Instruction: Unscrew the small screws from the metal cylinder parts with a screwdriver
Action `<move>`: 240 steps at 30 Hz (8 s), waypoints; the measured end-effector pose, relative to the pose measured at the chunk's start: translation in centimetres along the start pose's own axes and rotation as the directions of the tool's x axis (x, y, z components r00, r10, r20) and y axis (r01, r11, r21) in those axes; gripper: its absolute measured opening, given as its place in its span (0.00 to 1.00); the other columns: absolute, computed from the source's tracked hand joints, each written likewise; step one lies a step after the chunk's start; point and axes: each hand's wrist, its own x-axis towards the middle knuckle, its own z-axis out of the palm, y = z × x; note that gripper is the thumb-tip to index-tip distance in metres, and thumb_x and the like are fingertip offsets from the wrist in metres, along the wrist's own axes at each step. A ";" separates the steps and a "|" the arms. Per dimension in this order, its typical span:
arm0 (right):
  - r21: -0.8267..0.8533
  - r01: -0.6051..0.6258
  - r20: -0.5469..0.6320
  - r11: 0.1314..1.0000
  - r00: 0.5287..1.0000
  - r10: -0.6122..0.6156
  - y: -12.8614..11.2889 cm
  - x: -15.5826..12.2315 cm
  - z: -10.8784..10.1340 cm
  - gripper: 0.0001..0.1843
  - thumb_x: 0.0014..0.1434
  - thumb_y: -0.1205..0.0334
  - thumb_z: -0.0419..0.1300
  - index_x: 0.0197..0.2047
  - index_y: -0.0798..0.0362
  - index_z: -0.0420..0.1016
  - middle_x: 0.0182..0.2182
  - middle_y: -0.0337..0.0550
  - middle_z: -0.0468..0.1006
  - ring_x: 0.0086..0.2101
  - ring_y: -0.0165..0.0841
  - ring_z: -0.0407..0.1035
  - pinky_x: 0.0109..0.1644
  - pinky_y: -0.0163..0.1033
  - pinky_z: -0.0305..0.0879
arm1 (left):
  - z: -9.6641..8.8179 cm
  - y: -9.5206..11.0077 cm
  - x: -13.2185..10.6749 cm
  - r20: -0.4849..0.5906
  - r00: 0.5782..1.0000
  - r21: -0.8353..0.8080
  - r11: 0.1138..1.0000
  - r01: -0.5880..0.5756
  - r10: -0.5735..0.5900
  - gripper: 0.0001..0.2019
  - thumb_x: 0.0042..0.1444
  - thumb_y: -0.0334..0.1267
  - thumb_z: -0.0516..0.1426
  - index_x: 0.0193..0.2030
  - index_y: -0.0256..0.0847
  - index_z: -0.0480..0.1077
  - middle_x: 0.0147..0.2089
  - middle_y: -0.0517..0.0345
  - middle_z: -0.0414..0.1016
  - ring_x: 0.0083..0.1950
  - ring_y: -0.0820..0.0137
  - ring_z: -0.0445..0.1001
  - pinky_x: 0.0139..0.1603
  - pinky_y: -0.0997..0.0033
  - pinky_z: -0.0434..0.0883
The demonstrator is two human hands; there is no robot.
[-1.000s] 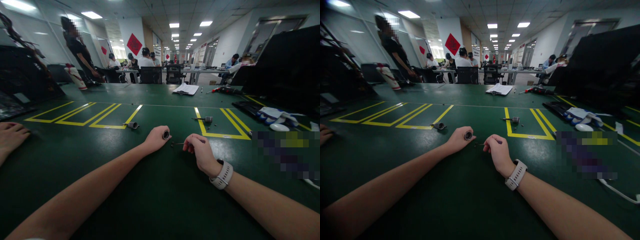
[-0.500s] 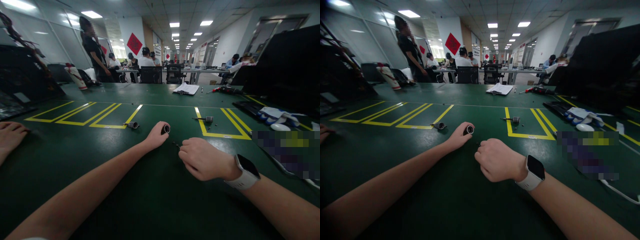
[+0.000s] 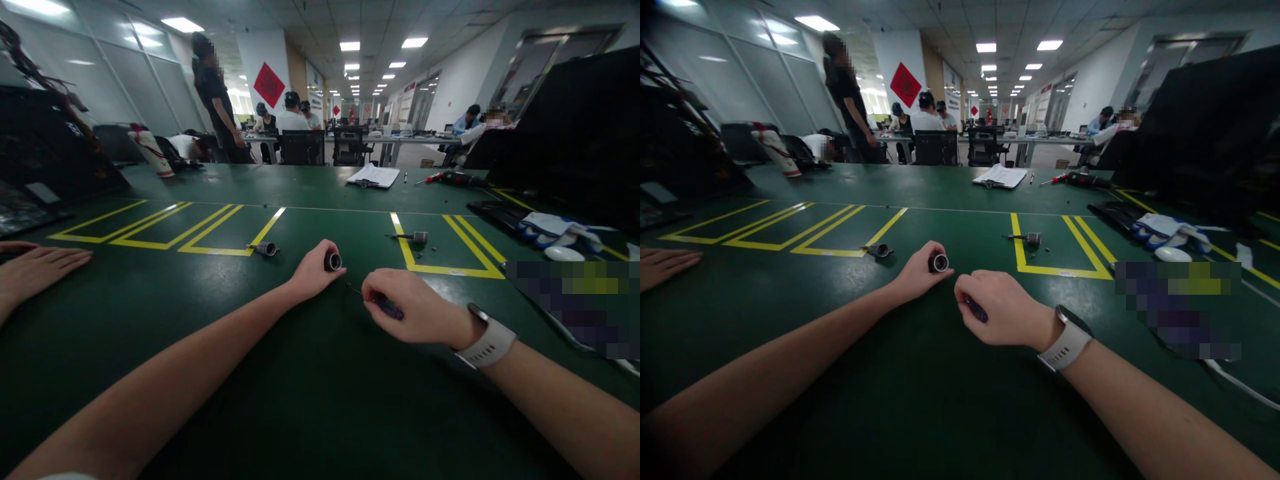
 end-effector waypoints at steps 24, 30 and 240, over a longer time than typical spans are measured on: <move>0.838 -0.156 -0.167 0.522 0.839 0.518 -0.7 0.8 1.7 0.05 0.51 0.63 0.61 0.33 0.52 0.70 0.30 0.40 0.73 0.29 0.30 0.64 0.32 0.38 0.61 | -0.3 0.3 -0.1 -0.043 0.987 0.004 0.988 -0.154 0.154 0.10 0.44 0.32 0.61 0.35 0.38 0.67 0.34 0.60 0.69 0.36 0.70 0.69 0.37 0.70 0.66; 0.799 -0.175 -0.167 0.575 0.854 0.493 -0.4 0.6 2.3 0.04 0.54 0.62 0.59 0.34 0.52 0.69 0.31 0.40 0.74 0.31 0.31 0.65 0.34 0.39 0.62 | -0.5 -0.2 0.1 -0.038 0.977 -0.067 0.975 -0.214 0.211 0.08 0.45 0.32 0.60 0.31 0.38 0.65 0.36 0.57 0.69 0.38 0.69 0.69 0.40 0.68 0.67; 0.977 -0.173 0.051 0.128 0.762 0.645 0.7 0.7 2.7 0.02 0.47 0.66 0.59 0.25 0.54 0.69 0.20 0.38 0.74 0.21 0.27 0.61 0.27 0.35 0.55 | -0.4 1.0 -1.0 0.124 0.940 0.206 0.918 -0.338 0.318 0.02 0.50 0.28 0.54 0.29 0.38 0.65 0.29 0.60 0.68 0.31 0.72 0.68 0.33 0.73 0.65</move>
